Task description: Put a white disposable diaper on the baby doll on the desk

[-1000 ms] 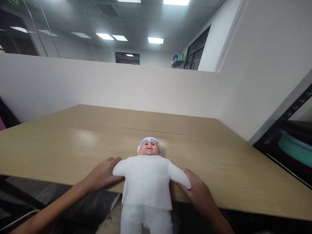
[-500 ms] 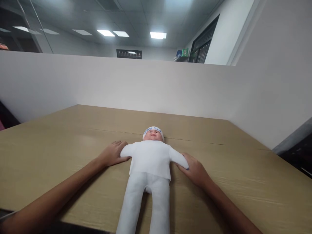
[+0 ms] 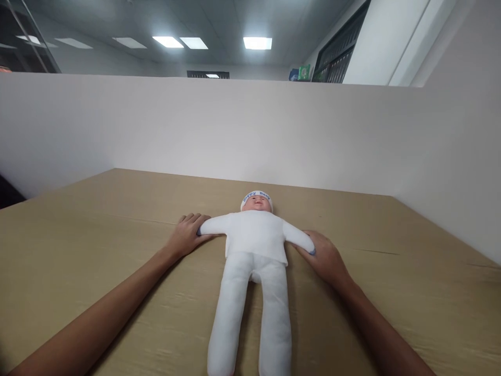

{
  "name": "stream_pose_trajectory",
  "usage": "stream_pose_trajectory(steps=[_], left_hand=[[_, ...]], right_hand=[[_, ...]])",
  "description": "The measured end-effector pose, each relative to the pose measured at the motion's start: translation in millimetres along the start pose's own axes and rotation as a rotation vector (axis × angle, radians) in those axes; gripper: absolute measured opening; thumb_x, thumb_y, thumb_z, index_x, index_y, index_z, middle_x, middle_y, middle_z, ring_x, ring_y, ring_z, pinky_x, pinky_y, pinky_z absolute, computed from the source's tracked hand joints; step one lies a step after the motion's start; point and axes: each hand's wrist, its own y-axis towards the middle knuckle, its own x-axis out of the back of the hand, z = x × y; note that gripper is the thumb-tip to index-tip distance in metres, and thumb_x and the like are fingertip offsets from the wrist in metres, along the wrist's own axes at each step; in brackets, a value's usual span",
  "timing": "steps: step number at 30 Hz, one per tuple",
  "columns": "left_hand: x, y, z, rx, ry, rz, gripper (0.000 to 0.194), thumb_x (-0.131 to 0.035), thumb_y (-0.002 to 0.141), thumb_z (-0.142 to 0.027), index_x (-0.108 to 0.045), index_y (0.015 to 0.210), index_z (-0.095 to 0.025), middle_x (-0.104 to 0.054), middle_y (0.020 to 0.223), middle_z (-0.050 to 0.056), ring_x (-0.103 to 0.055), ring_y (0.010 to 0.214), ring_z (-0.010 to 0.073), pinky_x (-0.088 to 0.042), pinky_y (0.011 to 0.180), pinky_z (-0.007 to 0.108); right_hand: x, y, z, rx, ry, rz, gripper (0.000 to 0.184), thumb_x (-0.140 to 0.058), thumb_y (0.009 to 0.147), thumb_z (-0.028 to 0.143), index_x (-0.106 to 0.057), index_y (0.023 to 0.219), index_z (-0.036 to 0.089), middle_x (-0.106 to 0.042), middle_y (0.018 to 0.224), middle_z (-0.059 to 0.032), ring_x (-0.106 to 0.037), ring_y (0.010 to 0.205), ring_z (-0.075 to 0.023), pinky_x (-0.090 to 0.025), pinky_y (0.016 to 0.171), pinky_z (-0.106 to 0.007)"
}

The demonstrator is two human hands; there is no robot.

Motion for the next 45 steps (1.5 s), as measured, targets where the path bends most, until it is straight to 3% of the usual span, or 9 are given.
stream_pose_trajectory(steps=[4,10,18,24,30,35,39,45], left_hand=[[-16.4,24,13,0.034,0.032,-0.052,0.059,-0.055,0.102,-0.072,-0.065,0.131,-0.022,-0.074,0.121,0.012,-0.063,0.113,0.0353,-0.038,0.102,0.051],[-26.4,35,24,0.054,-0.004,-0.020,0.051,-0.058,0.103,-0.065,-0.065,0.132,-0.024,-0.072,0.122,0.012,-0.061,0.114,0.0342,-0.040,0.099,0.048],[-21.3,31,23,0.080,-0.099,0.000,0.052,-0.061,0.101,-0.064,-0.066,0.136,-0.027,-0.067,0.132,0.011,-0.058,0.123,0.0347,-0.042,0.105,0.050],[-2.7,4,33,0.113,-0.182,-0.044,0.063,-0.063,0.097,-0.069,-0.059,0.144,-0.027,-0.062,0.144,0.011,-0.054,0.133,0.0350,-0.041,0.111,0.050],[4.9,-7,46,0.209,-0.276,-0.076,0.048,-0.043,0.108,-0.059,-0.071,0.115,-0.021,-0.075,0.120,0.009,-0.063,0.111,0.0284,-0.044,0.102,0.043],[0.9,-1,47,0.294,-0.238,-0.046,0.050,-0.039,0.108,-0.058,-0.074,0.107,-0.022,-0.078,0.108,0.008,-0.063,0.106,0.0297,-0.039,0.102,0.047],[-3.8,0,49,0.359,-0.202,-0.026,0.051,-0.040,0.107,-0.060,-0.075,0.105,-0.023,-0.078,0.109,0.008,-0.061,0.109,0.0306,-0.032,0.105,0.050],[-12.8,1,53,0.396,-0.154,0.001,0.051,-0.037,0.107,-0.060,-0.071,0.102,-0.023,-0.074,0.116,0.009,-0.056,0.116,0.0327,-0.031,0.100,0.049]], right_hand=[[-19,31,-20,0.033,-0.059,-0.090,0.057,-0.053,0.100,0.073,-0.065,0.124,0.023,-0.075,0.121,-0.0140,-0.068,0.110,-0.0361,-0.051,0.098,-0.049],[-37,48,-46,0.037,-0.073,-0.040,0.060,-0.052,0.100,0.073,-0.064,0.132,0.024,-0.074,0.127,-0.0128,-0.065,0.114,-0.0365,-0.049,0.101,-0.050],[-44,43,-57,0.036,-0.125,-0.070,0.065,-0.047,0.101,0.071,-0.055,0.146,0.023,-0.066,0.145,-0.0152,-0.060,0.130,-0.0382,-0.045,0.112,-0.054],[-36,13,-65,-0.039,-0.127,-0.113,0.083,-0.051,0.097,0.076,-0.044,0.156,0.019,-0.061,0.151,-0.0200,-0.057,0.137,-0.0414,-0.045,0.115,-0.059],[-25,1,-77,-0.091,-0.106,-0.220,0.052,-0.036,0.108,0.056,-0.066,0.126,0.017,-0.074,0.128,-0.0189,-0.066,0.121,-0.0360,-0.049,0.106,-0.055],[-29,4,-83,-0.099,-0.142,-0.251,0.041,-0.041,0.104,0.048,-0.069,0.110,0.019,-0.077,0.113,-0.0163,-0.067,0.112,-0.0355,-0.048,0.101,-0.054],[-29,3,-85,-0.107,-0.153,-0.270,0.035,-0.045,0.101,0.046,-0.069,0.105,0.021,-0.077,0.111,-0.0151,-0.067,0.109,-0.0338,-0.048,0.098,-0.050],[-29,3,-82,-0.111,-0.138,-0.270,0.032,-0.046,0.100,0.043,-0.070,0.101,0.022,-0.077,0.106,-0.0145,-0.065,0.110,-0.0338,-0.045,0.098,-0.049]])
